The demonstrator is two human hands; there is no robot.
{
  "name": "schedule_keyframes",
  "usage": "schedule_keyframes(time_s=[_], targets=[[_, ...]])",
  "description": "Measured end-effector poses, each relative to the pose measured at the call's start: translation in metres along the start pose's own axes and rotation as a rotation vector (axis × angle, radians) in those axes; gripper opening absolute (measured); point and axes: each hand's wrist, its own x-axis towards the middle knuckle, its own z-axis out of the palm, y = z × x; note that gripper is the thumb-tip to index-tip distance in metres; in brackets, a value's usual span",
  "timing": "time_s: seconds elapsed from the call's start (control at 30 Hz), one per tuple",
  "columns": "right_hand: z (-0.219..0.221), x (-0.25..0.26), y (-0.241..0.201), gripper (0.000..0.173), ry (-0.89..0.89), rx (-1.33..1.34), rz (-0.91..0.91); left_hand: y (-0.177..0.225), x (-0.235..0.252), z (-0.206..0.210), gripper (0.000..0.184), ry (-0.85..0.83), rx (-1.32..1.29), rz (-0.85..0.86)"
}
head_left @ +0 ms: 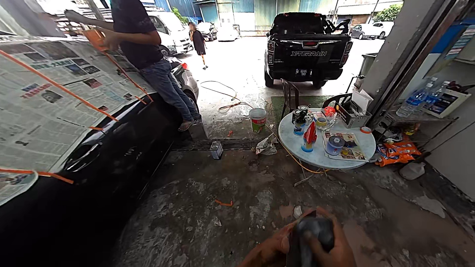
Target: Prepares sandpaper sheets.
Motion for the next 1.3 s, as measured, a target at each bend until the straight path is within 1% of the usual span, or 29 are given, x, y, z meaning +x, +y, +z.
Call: schedule_keyframes(time_s=[0.03,0.07,0.13,0.2,0.23,0.3,0.33,0.37,0.4,0.43,0.5,0.53,0.57,0.63,0.67,0.7,0.77,0.8,0.83,0.87,0.9,0.93,0.97,1.0,1.03,1.1,1.13,1.2,1.3], targets=[[-0.004,0.006,0.009,0.071,0.058,-0.054,0.028,0.001,-0.001,0.002,0.074,-0.022,0.001,0.026],[-0.003,0.007,0.011,0.072,0.063,-0.069,0.031,0.002,-0.001,0.003,0.070,-0.050,-0.004,0.047],[0.006,0.004,-0.004,0.074,-0.046,0.027,-0.034,0.001,0.000,0.001,0.054,-0.017,-0.036,0.062],[0.008,0.004,-0.011,0.077,-0.110,0.106,-0.042,0.002,0.001,-0.001,0.061,-0.028,-0.024,0.064],[0.003,0.010,-0.004,0.077,-0.084,0.064,-0.026,0.004,0.003,0.000,0.063,-0.029,-0.006,0.063],[-0.005,0.019,0.013,0.077,-0.018,-0.028,0.014,0.005,0.005,-0.005,0.080,-0.063,0.017,0.056],[-0.003,0.018,0.012,0.077,-0.039,-0.022,-0.003,0.005,0.005,-0.005,0.078,-0.033,0.020,0.053],[0.003,0.015,0.005,0.078,-0.096,0.033,-0.035,0.007,0.005,-0.002,0.066,0.041,0.014,0.044],[0.009,0.012,-0.004,0.079,-0.137,0.106,-0.050,0.007,0.003,-0.004,0.064,0.062,0.002,0.033],[0.010,0.011,-0.008,0.081,-0.143,0.138,-0.046,0.003,0.000,-0.011,0.064,0.036,0.000,0.033],[0.000,0.023,0.008,0.080,-0.047,0.049,0.010,0.000,0.003,-0.014,0.071,0.008,0.026,0.021],[-0.005,0.028,0.019,0.081,0.003,0.014,0.057,-0.001,0.004,-0.008,0.070,0.050,0.039,0.004],[-0.006,0.030,0.023,0.082,0.004,0.014,0.073,-0.001,0.003,-0.002,0.064,0.115,0.034,-0.023],[0.002,0.027,0.007,0.085,-0.078,0.118,0.014,-0.002,0.005,0.002,0.051,0.267,0.032,-0.083],[0.005,0.024,-0.001,0.085,-0.114,0.183,0.001,-0.001,0.005,0.004,0.051,0.294,0.033,-0.108],[0.004,0.025,-0.002,0.085,-0.111,0.206,0.010,-0.001,0.004,0.005,0.054,0.271,0.027,-0.131],[-0.003,0.031,0.018,0.085,-0.002,0.161,0.102,-0.001,0.003,0.004,0.060,0.199,0.006,-0.163],[-0.006,0.034,0.027,0.086,0.044,0.144,0.162,-0.002,0.002,0.004,0.067,0.189,0.020,-0.176],[-0.006,0.035,0.027,0.088,0.042,0.154,0.185,-0.002,0.004,0.003,0.077,0.206,0.066,-0.201],[-0.003,0.034,0.019,0.089,-0.004,0.195,0.163,-0.003,0.007,0.002,0.084,0.274,0.128,-0.242],[0.000,0.031,0.006,0.090,-0.061,0.255,0.127,-0.003,0.010,0.002,0.086,0.356,0.184,-0.278],[0.000,0.027,-0.005,0.090,-0.112,0.305,0.092,-0.004,0.010,0.002,0.084,0.423,0.224,-0.298],[-0.003,0.025,-0.012,0.089,-0.137,0.340,0.069,-0.006,0.010,-0.005,0.088,0.482,0.253,-0.281],[-0.010,0.026,-0.014,0.086,-0.121,0.359,0.054,-0.007,0.010,-0.016,0.092,0.551,0.266,-0.247],[-0.020,0.027,-0.009,0.082,-0.058,0.372,0.042,-0.004,0.009,-0.025,0.082,0.648,0.258,-0.220],[-0.042,0.030,0.007,0.075,0.118,0.377,0.023,0.011,0.006,-0.030,0.048,0.816,0.258,-0.159],[-0.051,0.031,0.015,0.073,0.193,0.369,0.018,0.019,0.004,-0.028,0.041,0.851,0.307,-0.138],[-0.063,0.032,0.027,0.073,0.261,0.317,0.040,0.028,0.000,-0.019,0.036,0.814,0.477,-0.103],[-0.055,0.032,0.039,0.077,0.290,0.175,0.115,0.028,0.001,0.004,0.034,0.688,0.699,-0.093]])
